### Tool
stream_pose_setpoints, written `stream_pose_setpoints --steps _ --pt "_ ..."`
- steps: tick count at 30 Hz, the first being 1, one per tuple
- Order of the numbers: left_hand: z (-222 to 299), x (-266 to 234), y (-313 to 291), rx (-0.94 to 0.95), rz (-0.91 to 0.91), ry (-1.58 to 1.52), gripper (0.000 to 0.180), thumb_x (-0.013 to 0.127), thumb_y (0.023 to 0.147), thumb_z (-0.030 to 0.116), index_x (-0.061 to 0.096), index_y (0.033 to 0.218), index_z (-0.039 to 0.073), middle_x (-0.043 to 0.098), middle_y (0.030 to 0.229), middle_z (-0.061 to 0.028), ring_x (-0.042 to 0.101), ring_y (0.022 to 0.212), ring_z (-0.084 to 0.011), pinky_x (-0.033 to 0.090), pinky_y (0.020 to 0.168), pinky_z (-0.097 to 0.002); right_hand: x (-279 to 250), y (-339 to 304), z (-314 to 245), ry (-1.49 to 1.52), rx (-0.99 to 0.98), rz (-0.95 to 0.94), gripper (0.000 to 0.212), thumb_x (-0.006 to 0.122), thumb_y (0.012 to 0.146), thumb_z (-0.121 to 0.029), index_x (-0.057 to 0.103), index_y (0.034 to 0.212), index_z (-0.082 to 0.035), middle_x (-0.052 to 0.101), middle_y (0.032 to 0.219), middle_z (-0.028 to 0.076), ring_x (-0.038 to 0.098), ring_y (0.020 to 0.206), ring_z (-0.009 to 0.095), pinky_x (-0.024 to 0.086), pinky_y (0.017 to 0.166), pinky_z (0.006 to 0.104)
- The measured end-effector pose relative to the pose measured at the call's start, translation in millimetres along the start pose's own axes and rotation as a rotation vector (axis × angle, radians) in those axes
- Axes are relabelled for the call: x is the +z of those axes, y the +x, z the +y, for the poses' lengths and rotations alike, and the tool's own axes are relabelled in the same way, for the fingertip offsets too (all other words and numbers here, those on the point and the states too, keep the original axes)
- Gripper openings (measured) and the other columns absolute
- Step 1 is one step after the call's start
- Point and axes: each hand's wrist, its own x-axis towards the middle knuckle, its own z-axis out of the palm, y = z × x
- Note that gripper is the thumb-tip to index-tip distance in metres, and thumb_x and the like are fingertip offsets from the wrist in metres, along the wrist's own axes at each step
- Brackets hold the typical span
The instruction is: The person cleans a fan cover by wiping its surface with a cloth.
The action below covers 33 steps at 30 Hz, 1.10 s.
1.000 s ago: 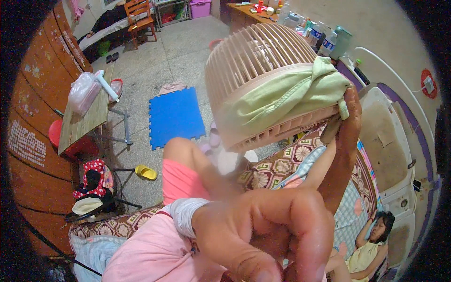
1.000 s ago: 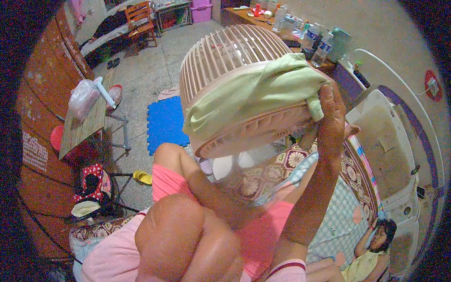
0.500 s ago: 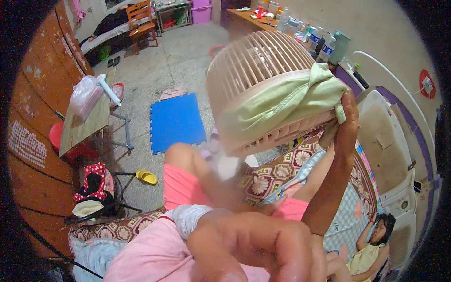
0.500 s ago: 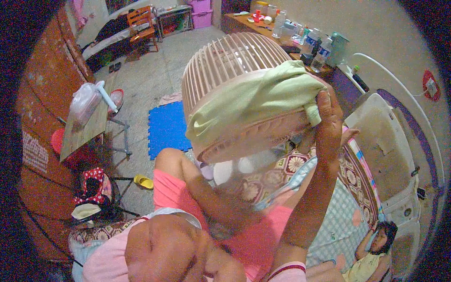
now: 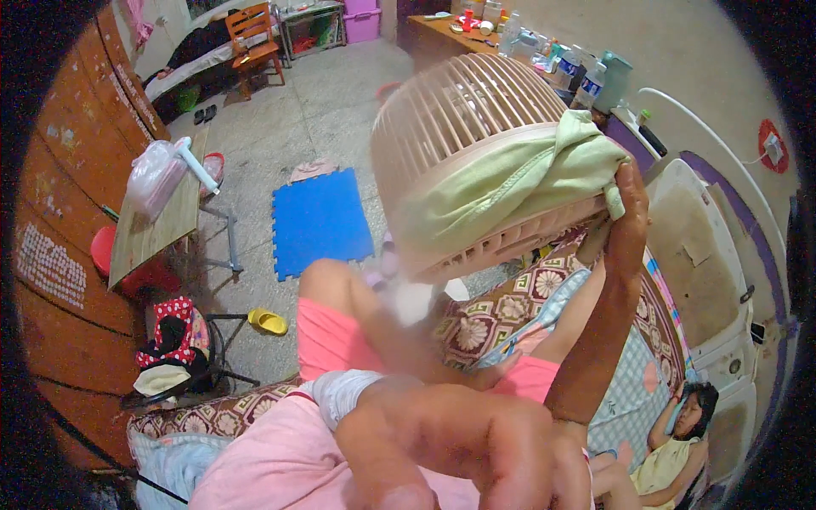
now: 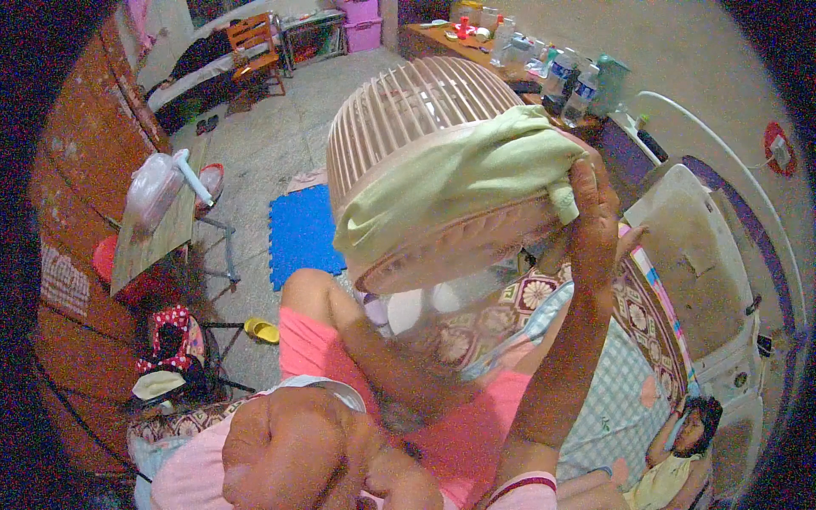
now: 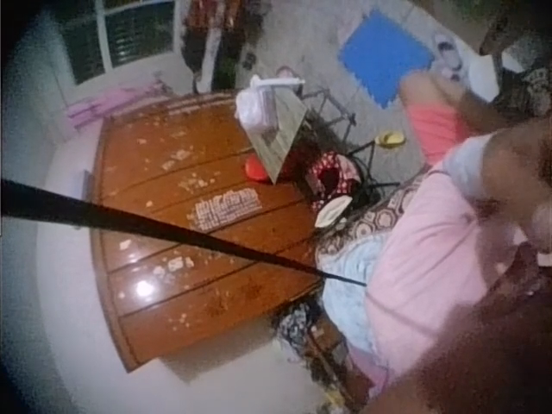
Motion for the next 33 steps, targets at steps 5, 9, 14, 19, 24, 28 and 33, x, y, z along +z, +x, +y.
stream_pose_setpoints --steps 5,9,14,19,24,28,33 --pt "-6.5 -20.1 3.4 0.119 -0.119 0.125 0.026 0.057 0.082 0.020 0.056 0.099 0.000 0.063 0.079 -0.0126 0.045 0.102 -0.0266 0.033 0.086 -0.0368 -0.1 0.8 -5.1 0.012 -0.039 0.004 0.040 0.041 0.091 -0.034 0.052 0.115 -0.003 0.054 0.108 0.006 0.048 0.102 0.015 0.034 0.091 0.0282" --pt "-1.1 -22.6 17.8 0.166 -0.301 0.269 0.027 0.057 0.082 0.024 0.056 0.099 0.003 0.061 0.076 -0.0093 0.047 0.093 -0.0229 0.031 0.080 -0.0327 3.3 0.9 -4.9 0.029 -0.032 -0.001 0.040 0.041 0.091 -0.034 0.051 0.115 -0.003 0.054 0.109 0.007 0.049 0.102 0.015 0.034 0.091 0.0283" --pt "15.5 12.0 22.3 0.059 -0.072 0.251 0.038 0.056 0.083 0.031 0.051 0.109 0.004 0.059 0.086 -0.0115 0.046 0.102 -0.0289 0.030 0.090 -0.0439 0.4 -0.3 -6.2 0.004 -0.028 0.014 0.041 0.041 0.091 -0.034 0.051 0.115 -0.003 0.054 0.109 0.007 0.048 0.102 0.016 0.034 0.091 0.0284" --pt "1.7 -12.4 -0.6 0.078 -0.109 0.341 0.045 0.052 0.085 0.039 0.049 0.115 0.005 0.059 0.090 -0.0153 0.042 0.111 -0.0368 0.025 0.097 -0.0567 0.2 -2.8 -3.3 -0.069 -0.046 0.016 0.041 0.040 0.091 -0.034 0.051 0.116 -0.003 0.054 0.110 0.007 0.048 0.103 0.016 0.034 0.091 0.0284" --pt "45.4 17.6 20.2 -0.158 -0.115 0.791 0.036 0.050 0.087 0.037 0.056 0.105 0.006 0.061 0.079 -0.0097 0.047 0.099 -0.0293 0.034 0.092 -0.0480 3.8 1.9 -1.4 -0.053 -0.034 -0.009 0.041 0.040 0.091 -0.034 0.051 0.116 -0.003 0.054 0.111 0.007 0.048 0.103 0.015 0.034 0.091 0.0277" --pt "21.3 8.0 24.4 0.055 0.074 0.872 0.027 0.051 0.088 0.032 0.059 0.084 0.007 0.060 0.072 -0.0050 0.050 0.085 -0.0217 0.040 0.086 -0.0412 -0.7 -1.8 -8.2 -0.099 0.004 0.063 0.041 0.040 0.092 -0.033 0.051 0.117 -0.003 0.054 0.110 0.006 0.049 0.102 0.014 0.035 0.090 0.0272" --pt "19.4 2.3 26.7 0.241 -0.191 0.896 0.008 0.052 0.087 0.017 0.049 0.086 0.009 0.058 0.069 -0.0045 0.052 0.073 -0.0184 0.046 0.073 -0.0341 2.9 -1.2 -5.2 -0.071 0.010 0.065 0.039 0.041 0.092 -0.032 0.050 0.117 -0.004 0.054 0.110 0.006 0.049 0.101 0.014 0.036 0.090 0.0268"
